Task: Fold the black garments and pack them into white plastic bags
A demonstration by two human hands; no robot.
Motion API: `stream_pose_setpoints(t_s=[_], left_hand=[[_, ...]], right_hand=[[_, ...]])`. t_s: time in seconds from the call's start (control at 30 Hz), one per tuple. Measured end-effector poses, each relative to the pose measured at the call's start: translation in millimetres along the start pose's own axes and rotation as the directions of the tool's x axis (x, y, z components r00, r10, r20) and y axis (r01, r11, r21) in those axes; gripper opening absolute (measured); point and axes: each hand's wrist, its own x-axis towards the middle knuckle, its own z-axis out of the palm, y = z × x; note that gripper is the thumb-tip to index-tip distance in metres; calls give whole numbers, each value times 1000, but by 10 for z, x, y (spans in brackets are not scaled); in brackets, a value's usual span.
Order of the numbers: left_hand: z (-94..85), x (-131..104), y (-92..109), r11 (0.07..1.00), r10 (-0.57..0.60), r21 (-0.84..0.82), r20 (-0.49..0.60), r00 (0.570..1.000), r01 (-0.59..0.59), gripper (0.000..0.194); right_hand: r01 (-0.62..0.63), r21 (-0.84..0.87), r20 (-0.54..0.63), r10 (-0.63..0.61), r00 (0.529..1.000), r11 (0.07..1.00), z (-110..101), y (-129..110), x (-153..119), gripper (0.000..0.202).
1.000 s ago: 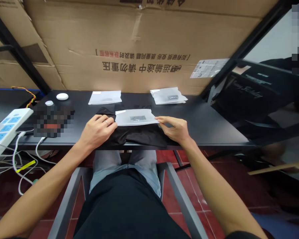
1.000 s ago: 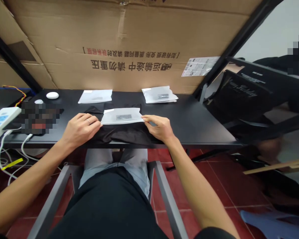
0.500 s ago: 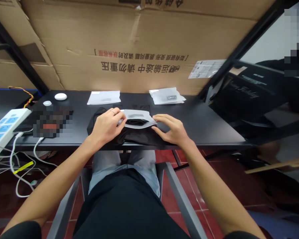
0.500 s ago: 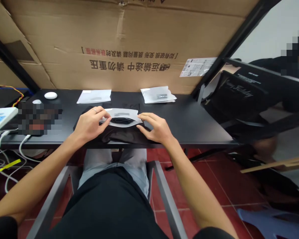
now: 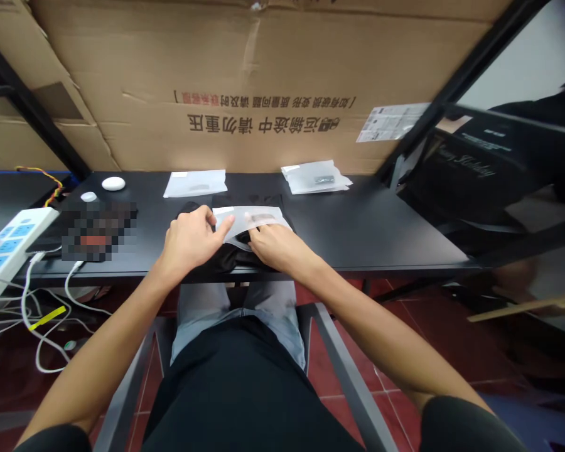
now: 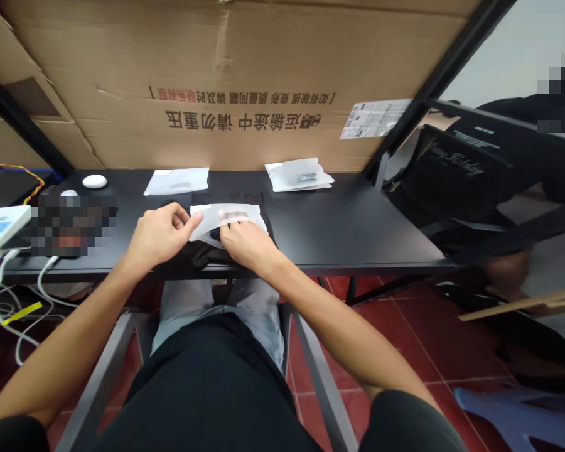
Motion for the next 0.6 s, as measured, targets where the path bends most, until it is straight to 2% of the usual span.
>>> stream_pose_setpoints(t_s=[0.03,0.1,0.13,0.2,0.27,0.37,0.5,0.6], left_hand=[[-15,25,-66,995,-71,-57,101,992,77,47],[-14,94,-178,951,-144,-219,311,939,218,52],[1,131,-217,908,-146,-310,394,907,281,51],[47,202,-256,807,-126,-457,485,865,374,46],[89,269,-257,733,-111,-538,510,853,417,40],[92,387,-244,643,-123,-614,508,853,458,31],[-5,638,-280,527,-178,-712,442,879,465,24],[-81,872,-339,516,-216,-750,354,910,415,13]], right_hand=[[1,-22,18,-1,1000,1000,-13,-6,9,52],[16,-53,38,-14,999,998,-55,-11,22,49],[19,-56,44,-17,999,998,-81,-7,29,46],[0,-32,36,1,999,999,-132,30,38,37],[-21,40,0,21,1000,999,-170,124,36,31],[17,203,-145,13,989,979,-218,348,-8,30],[179,378,-399,-14,917,909,-355,548,-144,40],[335,427,-519,-75,851,840,-492,487,-270,44]])
